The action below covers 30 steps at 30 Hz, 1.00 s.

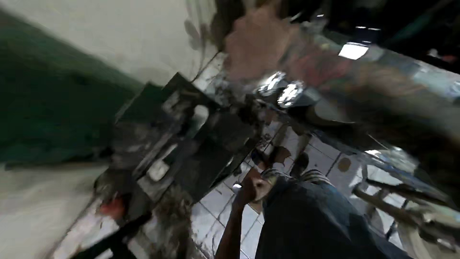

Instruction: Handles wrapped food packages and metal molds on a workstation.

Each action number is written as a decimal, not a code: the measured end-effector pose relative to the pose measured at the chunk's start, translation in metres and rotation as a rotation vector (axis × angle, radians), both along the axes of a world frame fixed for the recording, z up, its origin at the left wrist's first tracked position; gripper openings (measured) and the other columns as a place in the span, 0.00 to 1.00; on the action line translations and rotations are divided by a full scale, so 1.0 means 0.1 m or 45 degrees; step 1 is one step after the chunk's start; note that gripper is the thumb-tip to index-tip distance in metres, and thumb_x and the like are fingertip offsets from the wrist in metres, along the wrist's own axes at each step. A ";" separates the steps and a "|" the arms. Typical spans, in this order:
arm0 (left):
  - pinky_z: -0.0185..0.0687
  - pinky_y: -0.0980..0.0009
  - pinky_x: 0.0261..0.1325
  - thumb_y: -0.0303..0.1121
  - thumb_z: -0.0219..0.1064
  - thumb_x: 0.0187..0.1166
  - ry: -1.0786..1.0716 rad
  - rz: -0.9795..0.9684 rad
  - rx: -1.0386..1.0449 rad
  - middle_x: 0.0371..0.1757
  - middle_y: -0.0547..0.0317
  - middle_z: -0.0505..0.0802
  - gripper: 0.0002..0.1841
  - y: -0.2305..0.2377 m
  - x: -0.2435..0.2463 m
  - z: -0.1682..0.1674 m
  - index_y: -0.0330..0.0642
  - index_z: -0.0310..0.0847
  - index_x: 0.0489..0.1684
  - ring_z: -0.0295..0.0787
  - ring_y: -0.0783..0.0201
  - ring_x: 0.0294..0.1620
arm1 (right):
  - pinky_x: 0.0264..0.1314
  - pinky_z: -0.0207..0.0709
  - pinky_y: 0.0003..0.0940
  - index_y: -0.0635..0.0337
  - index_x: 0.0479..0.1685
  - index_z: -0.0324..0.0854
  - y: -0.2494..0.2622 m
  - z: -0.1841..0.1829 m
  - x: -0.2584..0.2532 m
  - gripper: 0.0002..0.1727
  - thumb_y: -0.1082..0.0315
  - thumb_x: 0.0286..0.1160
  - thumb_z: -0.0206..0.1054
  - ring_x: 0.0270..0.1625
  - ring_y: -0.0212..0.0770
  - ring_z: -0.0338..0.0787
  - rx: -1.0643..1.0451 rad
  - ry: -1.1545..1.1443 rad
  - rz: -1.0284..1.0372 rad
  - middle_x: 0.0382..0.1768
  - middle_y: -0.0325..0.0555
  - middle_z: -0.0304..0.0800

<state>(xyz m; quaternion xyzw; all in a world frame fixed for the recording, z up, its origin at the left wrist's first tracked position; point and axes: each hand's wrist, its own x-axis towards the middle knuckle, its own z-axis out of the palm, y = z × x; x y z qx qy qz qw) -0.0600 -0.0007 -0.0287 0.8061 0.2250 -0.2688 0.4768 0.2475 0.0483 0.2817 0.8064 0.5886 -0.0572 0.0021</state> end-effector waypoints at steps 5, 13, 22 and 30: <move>0.80 0.44 0.72 0.39 0.68 0.83 -0.309 0.335 0.786 0.64 0.34 0.90 0.19 0.12 1.37 0.75 0.31 0.88 0.61 0.88 0.40 0.66 | 0.55 0.78 0.66 0.64 0.49 0.87 -2.08 -1.03 -0.41 0.21 0.53 0.77 0.64 0.57 0.71 0.85 0.318 -0.008 -0.228 0.51 0.69 0.86; 0.75 0.41 0.76 0.44 0.69 0.83 -0.259 -0.245 0.815 0.67 0.33 0.87 0.21 -0.05 3.60 0.97 0.34 0.88 0.61 0.82 0.37 0.72 | 0.64 0.73 0.77 0.64 0.74 0.78 -4.05 -3.45 -0.47 0.43 0.36 0.87 0.35 0.68 0.79 0.83 -0.511 0.765 -1.277 0.66 0.76 0.83; 0.86 0.36 0.54 0.40 0.64 0.88 -0.327 -0.343 0.986 0.62 0.32 0.88 0.23 -0.14 3.47 0.56 0.42 0.77 0.78 0.90 0.34 0.52 | 0.61 0.77 0.75 0.58 0.72 0.82 -4.35 -3.93 -0.45 0.39 0.38 0.89 0.36 0.64 0.73 0.88 -0.572 0.868 -1.314 0.61 0.69 0.90; 0.71 0.41 0.80 0.55 0.68 0.82 -0.331 -0.233 0.820 0.86 0.31 0.70 0.46 0.00 3.56 0.73 0.40 0.50 0.95 0.72 0.34 0.82 | 0.82 0.74 0.51 0.57 0.91 0.62 -2.80 -2.70 -0.29 0.31 0.58 0.91 0.56 0.78 0.52 0.83 0.344 1.380 -1.047 0.80 0.57 0.78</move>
